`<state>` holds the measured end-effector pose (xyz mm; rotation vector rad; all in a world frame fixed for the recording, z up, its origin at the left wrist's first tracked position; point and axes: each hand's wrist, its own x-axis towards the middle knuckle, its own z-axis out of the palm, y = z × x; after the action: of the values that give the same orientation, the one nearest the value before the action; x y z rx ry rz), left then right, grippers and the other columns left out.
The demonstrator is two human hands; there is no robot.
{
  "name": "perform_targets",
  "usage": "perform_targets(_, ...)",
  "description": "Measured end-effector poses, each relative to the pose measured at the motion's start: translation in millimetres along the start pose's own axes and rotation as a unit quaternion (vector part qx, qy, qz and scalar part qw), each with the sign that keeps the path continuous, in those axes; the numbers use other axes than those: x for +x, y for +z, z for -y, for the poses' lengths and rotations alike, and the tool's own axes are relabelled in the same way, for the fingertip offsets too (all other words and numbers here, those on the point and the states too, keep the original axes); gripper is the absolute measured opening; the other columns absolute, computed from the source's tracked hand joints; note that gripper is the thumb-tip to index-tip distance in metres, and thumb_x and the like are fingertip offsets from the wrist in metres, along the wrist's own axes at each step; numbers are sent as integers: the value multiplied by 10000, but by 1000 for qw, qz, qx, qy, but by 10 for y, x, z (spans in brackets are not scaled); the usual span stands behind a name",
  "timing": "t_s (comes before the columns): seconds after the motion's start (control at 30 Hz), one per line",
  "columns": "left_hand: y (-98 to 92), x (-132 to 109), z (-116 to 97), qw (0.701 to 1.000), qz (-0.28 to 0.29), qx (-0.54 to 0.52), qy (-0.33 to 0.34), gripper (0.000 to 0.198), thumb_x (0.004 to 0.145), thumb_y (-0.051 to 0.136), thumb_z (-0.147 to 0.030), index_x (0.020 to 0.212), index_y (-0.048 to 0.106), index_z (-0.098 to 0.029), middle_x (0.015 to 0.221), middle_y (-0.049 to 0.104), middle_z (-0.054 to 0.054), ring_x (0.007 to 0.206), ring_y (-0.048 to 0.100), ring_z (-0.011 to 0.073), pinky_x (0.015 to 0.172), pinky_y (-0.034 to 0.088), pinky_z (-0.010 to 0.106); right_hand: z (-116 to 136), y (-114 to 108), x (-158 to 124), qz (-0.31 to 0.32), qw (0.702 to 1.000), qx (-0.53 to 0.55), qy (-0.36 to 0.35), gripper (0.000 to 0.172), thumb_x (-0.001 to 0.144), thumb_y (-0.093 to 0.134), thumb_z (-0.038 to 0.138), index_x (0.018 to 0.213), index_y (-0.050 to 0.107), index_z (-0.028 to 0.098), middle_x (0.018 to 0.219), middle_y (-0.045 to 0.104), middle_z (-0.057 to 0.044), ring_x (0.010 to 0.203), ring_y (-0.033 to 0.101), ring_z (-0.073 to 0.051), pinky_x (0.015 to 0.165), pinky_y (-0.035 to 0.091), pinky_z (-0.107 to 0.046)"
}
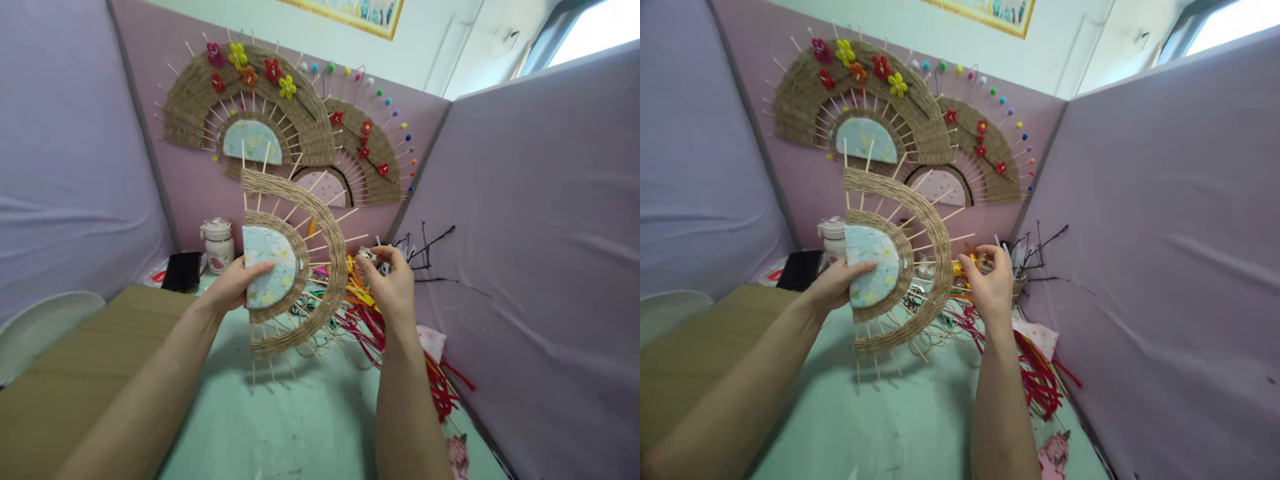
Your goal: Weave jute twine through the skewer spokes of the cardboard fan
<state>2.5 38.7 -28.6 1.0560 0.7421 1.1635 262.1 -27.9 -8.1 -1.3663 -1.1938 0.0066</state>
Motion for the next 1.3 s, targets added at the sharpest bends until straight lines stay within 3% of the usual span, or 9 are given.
perform_targets(0.07,13,-11,3,1000,6,22,-5,362,659,827,-225,989,712,-129,968,774,144,845,747,299,702,628,347,38,4,-25,6,998,-60,-31,348,722,691,464,953,665,205,1038,692,-95,1022,576,-291,952,384,-461)
perform_targets(0.23,7,-25,30,997,43,70,-8,349,652,843,-282,945,726,-133,943,773,141,764,742,267,609,611,297,73,15,-94,191,972,-130,-46,168,822,609,398,813,683,248,957,718,-42,1090,558,-293,1087,175,-555)
perform_targets(0.33,-13,-21,38,996,55,75,-9,361,632,858,-293,932,737,-133,940,773,140,717,733,242,582,598,275,36,-9,-79,230,966,-113,-37,223,842,566,381,702,657,234,814,694,-22,967,587,-253,1050,267,-494)
perform_targets(0.47,-15,-15,41,997,41,63,-21,352,623,853,-277,921,739,-130,917,773,147,667,724,232,553,591,274,-31,-40,-28,223,973,-50,-15,228,812,581,384,681,670,221,757,689,-20,829,591,-218,858,419,-365)
perform_targets(0.73,-13,-11,42,998,42,48,-25,314,670,821,-242,942,717,-123,899,767,159,735,741,266,599,603,295,-112,-4,-8,207,977,47,11,234,812,588,392,753,704,198,740,707,-30,714,606,-202,715,446,-317)
perform_targets(0.87,-25,-4,45,997,44,59,-24,351,661,836,-273,953,718,-120,933,769,157,732,738,251,603,601,288,-46,-45,-9,59,997,-46,-13,267,839,567,444,791,683,208,817,698,-56,836,606,-239,829,433,-373)
perform_targets(0.97,18,-22,52,996,50,71,-33,396,643,857,-296,975,719,-130,965,773,141,760,739,244,629,603,285,6,-48,-30,-53,987,-142,-52,332,862,538,513,847,678,212,952,659,-95,978,563,-283,944,368,-455)
perform_targets(1.17,152,-85,87,991,92,71,-61,405,628,866,-298,975,721,-150,987,774,125,873,735,265,724,599,313,-6,68,-92,77,970,-214,-85,365,952,416,459,855,684,230,1133,654,-83,1140,480,-294,1098,139,-564)
perform_targets(1.3,178,-94,99,990,100,73,-70,430,618,871,-302,989,714,-150,997,772,126,896,732,271,754,592,330,-34,66,-62,83,974,-204,-46,352,957,409,411,854,691,228,1119,677,-77,1149,474,-286,1114,91,-576)
